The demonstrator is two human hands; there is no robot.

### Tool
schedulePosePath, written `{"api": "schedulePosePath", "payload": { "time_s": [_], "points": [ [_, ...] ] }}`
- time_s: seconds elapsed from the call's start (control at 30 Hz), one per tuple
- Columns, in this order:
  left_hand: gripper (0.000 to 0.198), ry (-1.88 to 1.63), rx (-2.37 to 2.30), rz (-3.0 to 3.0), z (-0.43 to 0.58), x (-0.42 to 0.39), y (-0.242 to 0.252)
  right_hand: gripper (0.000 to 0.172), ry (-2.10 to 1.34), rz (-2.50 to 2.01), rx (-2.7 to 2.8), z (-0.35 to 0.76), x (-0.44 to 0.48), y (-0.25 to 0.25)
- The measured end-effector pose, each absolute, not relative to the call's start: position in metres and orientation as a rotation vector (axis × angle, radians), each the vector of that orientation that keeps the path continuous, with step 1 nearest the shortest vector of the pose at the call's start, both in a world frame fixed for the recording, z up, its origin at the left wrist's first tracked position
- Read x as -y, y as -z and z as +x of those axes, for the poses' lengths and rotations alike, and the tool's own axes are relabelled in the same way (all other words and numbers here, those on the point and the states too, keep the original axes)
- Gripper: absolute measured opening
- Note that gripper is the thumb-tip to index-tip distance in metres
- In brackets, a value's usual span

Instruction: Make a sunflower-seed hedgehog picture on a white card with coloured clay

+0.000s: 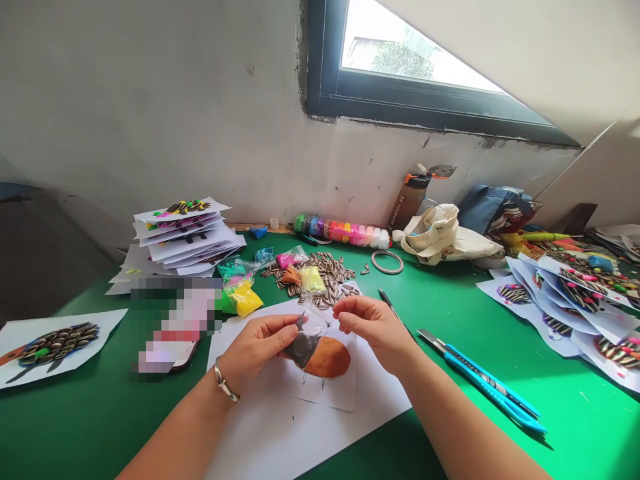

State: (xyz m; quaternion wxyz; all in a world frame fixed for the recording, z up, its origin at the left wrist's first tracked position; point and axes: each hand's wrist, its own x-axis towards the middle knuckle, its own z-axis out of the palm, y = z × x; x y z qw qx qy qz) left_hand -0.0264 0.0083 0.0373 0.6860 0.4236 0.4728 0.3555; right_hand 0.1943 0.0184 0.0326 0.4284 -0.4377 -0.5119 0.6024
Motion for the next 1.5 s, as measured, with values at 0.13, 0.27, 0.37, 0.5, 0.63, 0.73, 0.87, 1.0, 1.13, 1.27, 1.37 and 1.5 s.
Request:
{"api": "schedulePosePath", "payload": {
  "time_s": [0.13,0.27,0.37,0.5,0.63,0.73,0.87,1.0,1.13,1.27,1.37,1.5],
  "points": [
    [0.048,-0.771,-1.043,0.925,-0.026,-0.007,-0.038,0.018,-1.575,-1.109,1.360,0.197,-0.017,-0.034],
    [0.050,-0.776,-1.078,0.927,-0.025,-0.008,-0.036,0.015,-1.653,-1.080,1.422,0.196,-0.013,-0.035],
    [0.050,-0.788,-1.078,0.935,-0.025,-0.009,-0.034,0.023,-1.716,-1.084,1.381,0.194,-0.011,-0.037],
    [0.047,-0.801,-1.064,0.937,-0.026,-0.009,-0.032,0.029,-1.941,-1.021,1.317,0.190,-0.009,-0.038],
    [0.048,-0.803,-1.063,0.954,-0.026,-0.009,-0.031,0.020,-1.944,-0.996,1.303,0.192,-0.008,-0.037],
    [0.046,-0.820,-1.083,0.974,-0.026,-0.009,-0.031,0.020,-1.935,-1.024,1.351,0.194,-0.008,-0.036],
    [0.043,-0.828,-1.092,0.990,-0.025,-0.009,-0.030,0.024,-1.947,-1.043,1.435,0.193,-0.008,-0.035],
    [0.040,-0.811,-1.081,1.048,-0.025,-0.009,-0.030,0.021,-2.021,-0.973,1.439,0.192,-0.007,-0.036],
    [0.039,-0.791,-1.111,1.160,-0.024,-0.009,-0.032,0.023,-1.953,-1.024,1.591,0.193,-0.006,-0.035],
    [0.041,-0.781,-1.122,1.203,-0.023,-0.008,-0.032,0.015,-1.646,-1.200,1.828,0.194,-0.004,-0.034],
    [0.043,-0.776,-1.117,1.190,-0.022,-0.008,-0.032,0.009,-1.351,-1.308,1.986,0.193,-0.002,-0.036],
    [0.041,-0.787,-1.119,1.203,-0.021,-0.007,-0.033,0.007,-1.135,-1.403,2.061,0.190,0.001,-0.037]
  ]
}}
